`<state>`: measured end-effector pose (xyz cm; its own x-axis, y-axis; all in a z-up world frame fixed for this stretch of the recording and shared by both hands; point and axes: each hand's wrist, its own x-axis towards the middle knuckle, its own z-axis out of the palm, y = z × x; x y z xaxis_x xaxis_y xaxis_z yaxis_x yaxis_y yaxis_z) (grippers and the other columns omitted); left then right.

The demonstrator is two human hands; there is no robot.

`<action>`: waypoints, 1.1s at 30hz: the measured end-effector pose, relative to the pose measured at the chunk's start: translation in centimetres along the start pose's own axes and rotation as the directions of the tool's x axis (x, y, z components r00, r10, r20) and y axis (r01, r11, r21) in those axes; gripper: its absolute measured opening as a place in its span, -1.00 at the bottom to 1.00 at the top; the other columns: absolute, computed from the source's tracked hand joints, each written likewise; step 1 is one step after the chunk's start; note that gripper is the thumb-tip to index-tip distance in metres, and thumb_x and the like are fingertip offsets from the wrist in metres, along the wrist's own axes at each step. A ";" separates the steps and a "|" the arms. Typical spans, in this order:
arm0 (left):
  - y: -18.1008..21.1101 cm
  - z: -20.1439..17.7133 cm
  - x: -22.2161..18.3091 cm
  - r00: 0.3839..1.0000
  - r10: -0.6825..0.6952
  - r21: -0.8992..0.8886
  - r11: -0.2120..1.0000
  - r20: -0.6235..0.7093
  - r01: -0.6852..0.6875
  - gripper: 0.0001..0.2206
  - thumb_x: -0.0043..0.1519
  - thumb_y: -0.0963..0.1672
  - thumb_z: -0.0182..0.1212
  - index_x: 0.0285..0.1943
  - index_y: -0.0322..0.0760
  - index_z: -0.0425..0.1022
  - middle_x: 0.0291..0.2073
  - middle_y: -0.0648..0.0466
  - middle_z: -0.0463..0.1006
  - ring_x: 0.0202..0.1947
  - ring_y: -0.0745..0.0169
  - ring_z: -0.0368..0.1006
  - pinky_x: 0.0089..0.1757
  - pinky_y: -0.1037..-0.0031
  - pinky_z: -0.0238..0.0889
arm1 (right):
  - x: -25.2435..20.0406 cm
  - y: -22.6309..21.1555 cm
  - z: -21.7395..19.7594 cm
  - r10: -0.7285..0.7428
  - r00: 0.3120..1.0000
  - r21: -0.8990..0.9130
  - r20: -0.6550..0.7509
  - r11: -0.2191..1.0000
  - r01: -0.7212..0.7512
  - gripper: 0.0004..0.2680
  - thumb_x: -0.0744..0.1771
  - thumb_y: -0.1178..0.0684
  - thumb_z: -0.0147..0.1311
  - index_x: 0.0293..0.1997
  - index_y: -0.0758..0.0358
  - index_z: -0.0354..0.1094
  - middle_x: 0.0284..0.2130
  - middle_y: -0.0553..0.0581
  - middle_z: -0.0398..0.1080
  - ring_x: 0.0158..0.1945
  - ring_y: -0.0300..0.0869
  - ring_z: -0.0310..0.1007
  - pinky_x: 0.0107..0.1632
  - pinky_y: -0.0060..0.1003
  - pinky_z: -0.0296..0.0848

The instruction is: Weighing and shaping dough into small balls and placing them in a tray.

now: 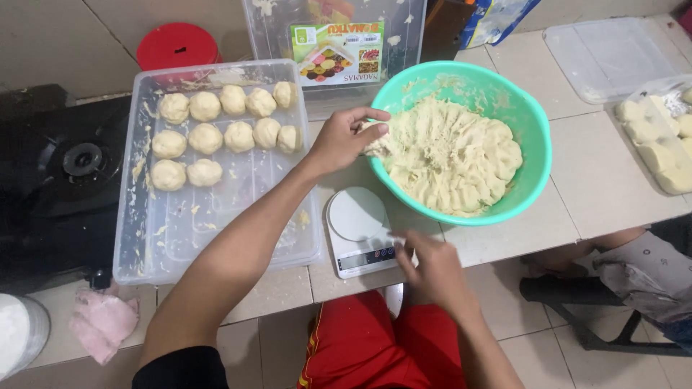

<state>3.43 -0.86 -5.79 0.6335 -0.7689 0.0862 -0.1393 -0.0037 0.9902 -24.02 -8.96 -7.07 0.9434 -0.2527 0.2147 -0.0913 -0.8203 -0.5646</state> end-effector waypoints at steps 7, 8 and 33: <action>0.6 0.2 -0.4 0.998 -0.038 0.093 0.995 -0.054 0.043 -0.72 0.21 -0.01 0.36 0.08 -0.02 0.64 -0.39 0.05 0.67 -0.37 0.40 0.60 -0.25 0.53 0.49 | -3.9 1.3 2.7 0.124 0.952 -0.235 0.278 0.970 -0.057 -0.73 0.30 0.19 0.07 0.08 -0.01 0.48 -0.50 0.13 0.59 -0.54 -0.09 0.56 -0.45 -0.25 0.50; 0.8 0.2 -0.4 0.997 -0.041 0.110 0.993 -0.061 0.048 -0.73 0.21 0.00 0.36 0.07 0.01 0.64 -0.37 0.05 0.67 -0.36 0.39 0.61 -0.24 0.49 0.48 | -4.1 1.6 3.2 0.105 0.955 -0.244 0.279 0.969 -0.035 -0.71 0.30 0.18 0.07 0.13 -0.03 0.46 -0.50 0.13 0.58 -0.54 -0.06 0.56 -0.47 -0.20 0.50; 2.7 1.0 -0.9 0.999 -0.011 0.229 0.974 0.033 0.003 -0.76 0.26 -0.01 0.19 -0.02 -0.11 0.62 0.07 0.18 0.65 0.03 0.44 0.54 0.02 0.56 0.23 | -6.5 5.8 8.2 -0.087 0.941 -0.698 0.327 0.649 0.303 -0.41 0.28 0.19 0.09 0.52 -0.04 -0.01 -0.59 -0.09 0.38 -0.60 -0.22 0.29 -0.65 -0.32 0.15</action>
<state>1.67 -0.81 -3.31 0.6093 -0.7896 0.0721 -0.3079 -0.1519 0.9392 -28.06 -7.92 -18.27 1.0000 0.0017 -0.0094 0.0040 -0.9669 0.2551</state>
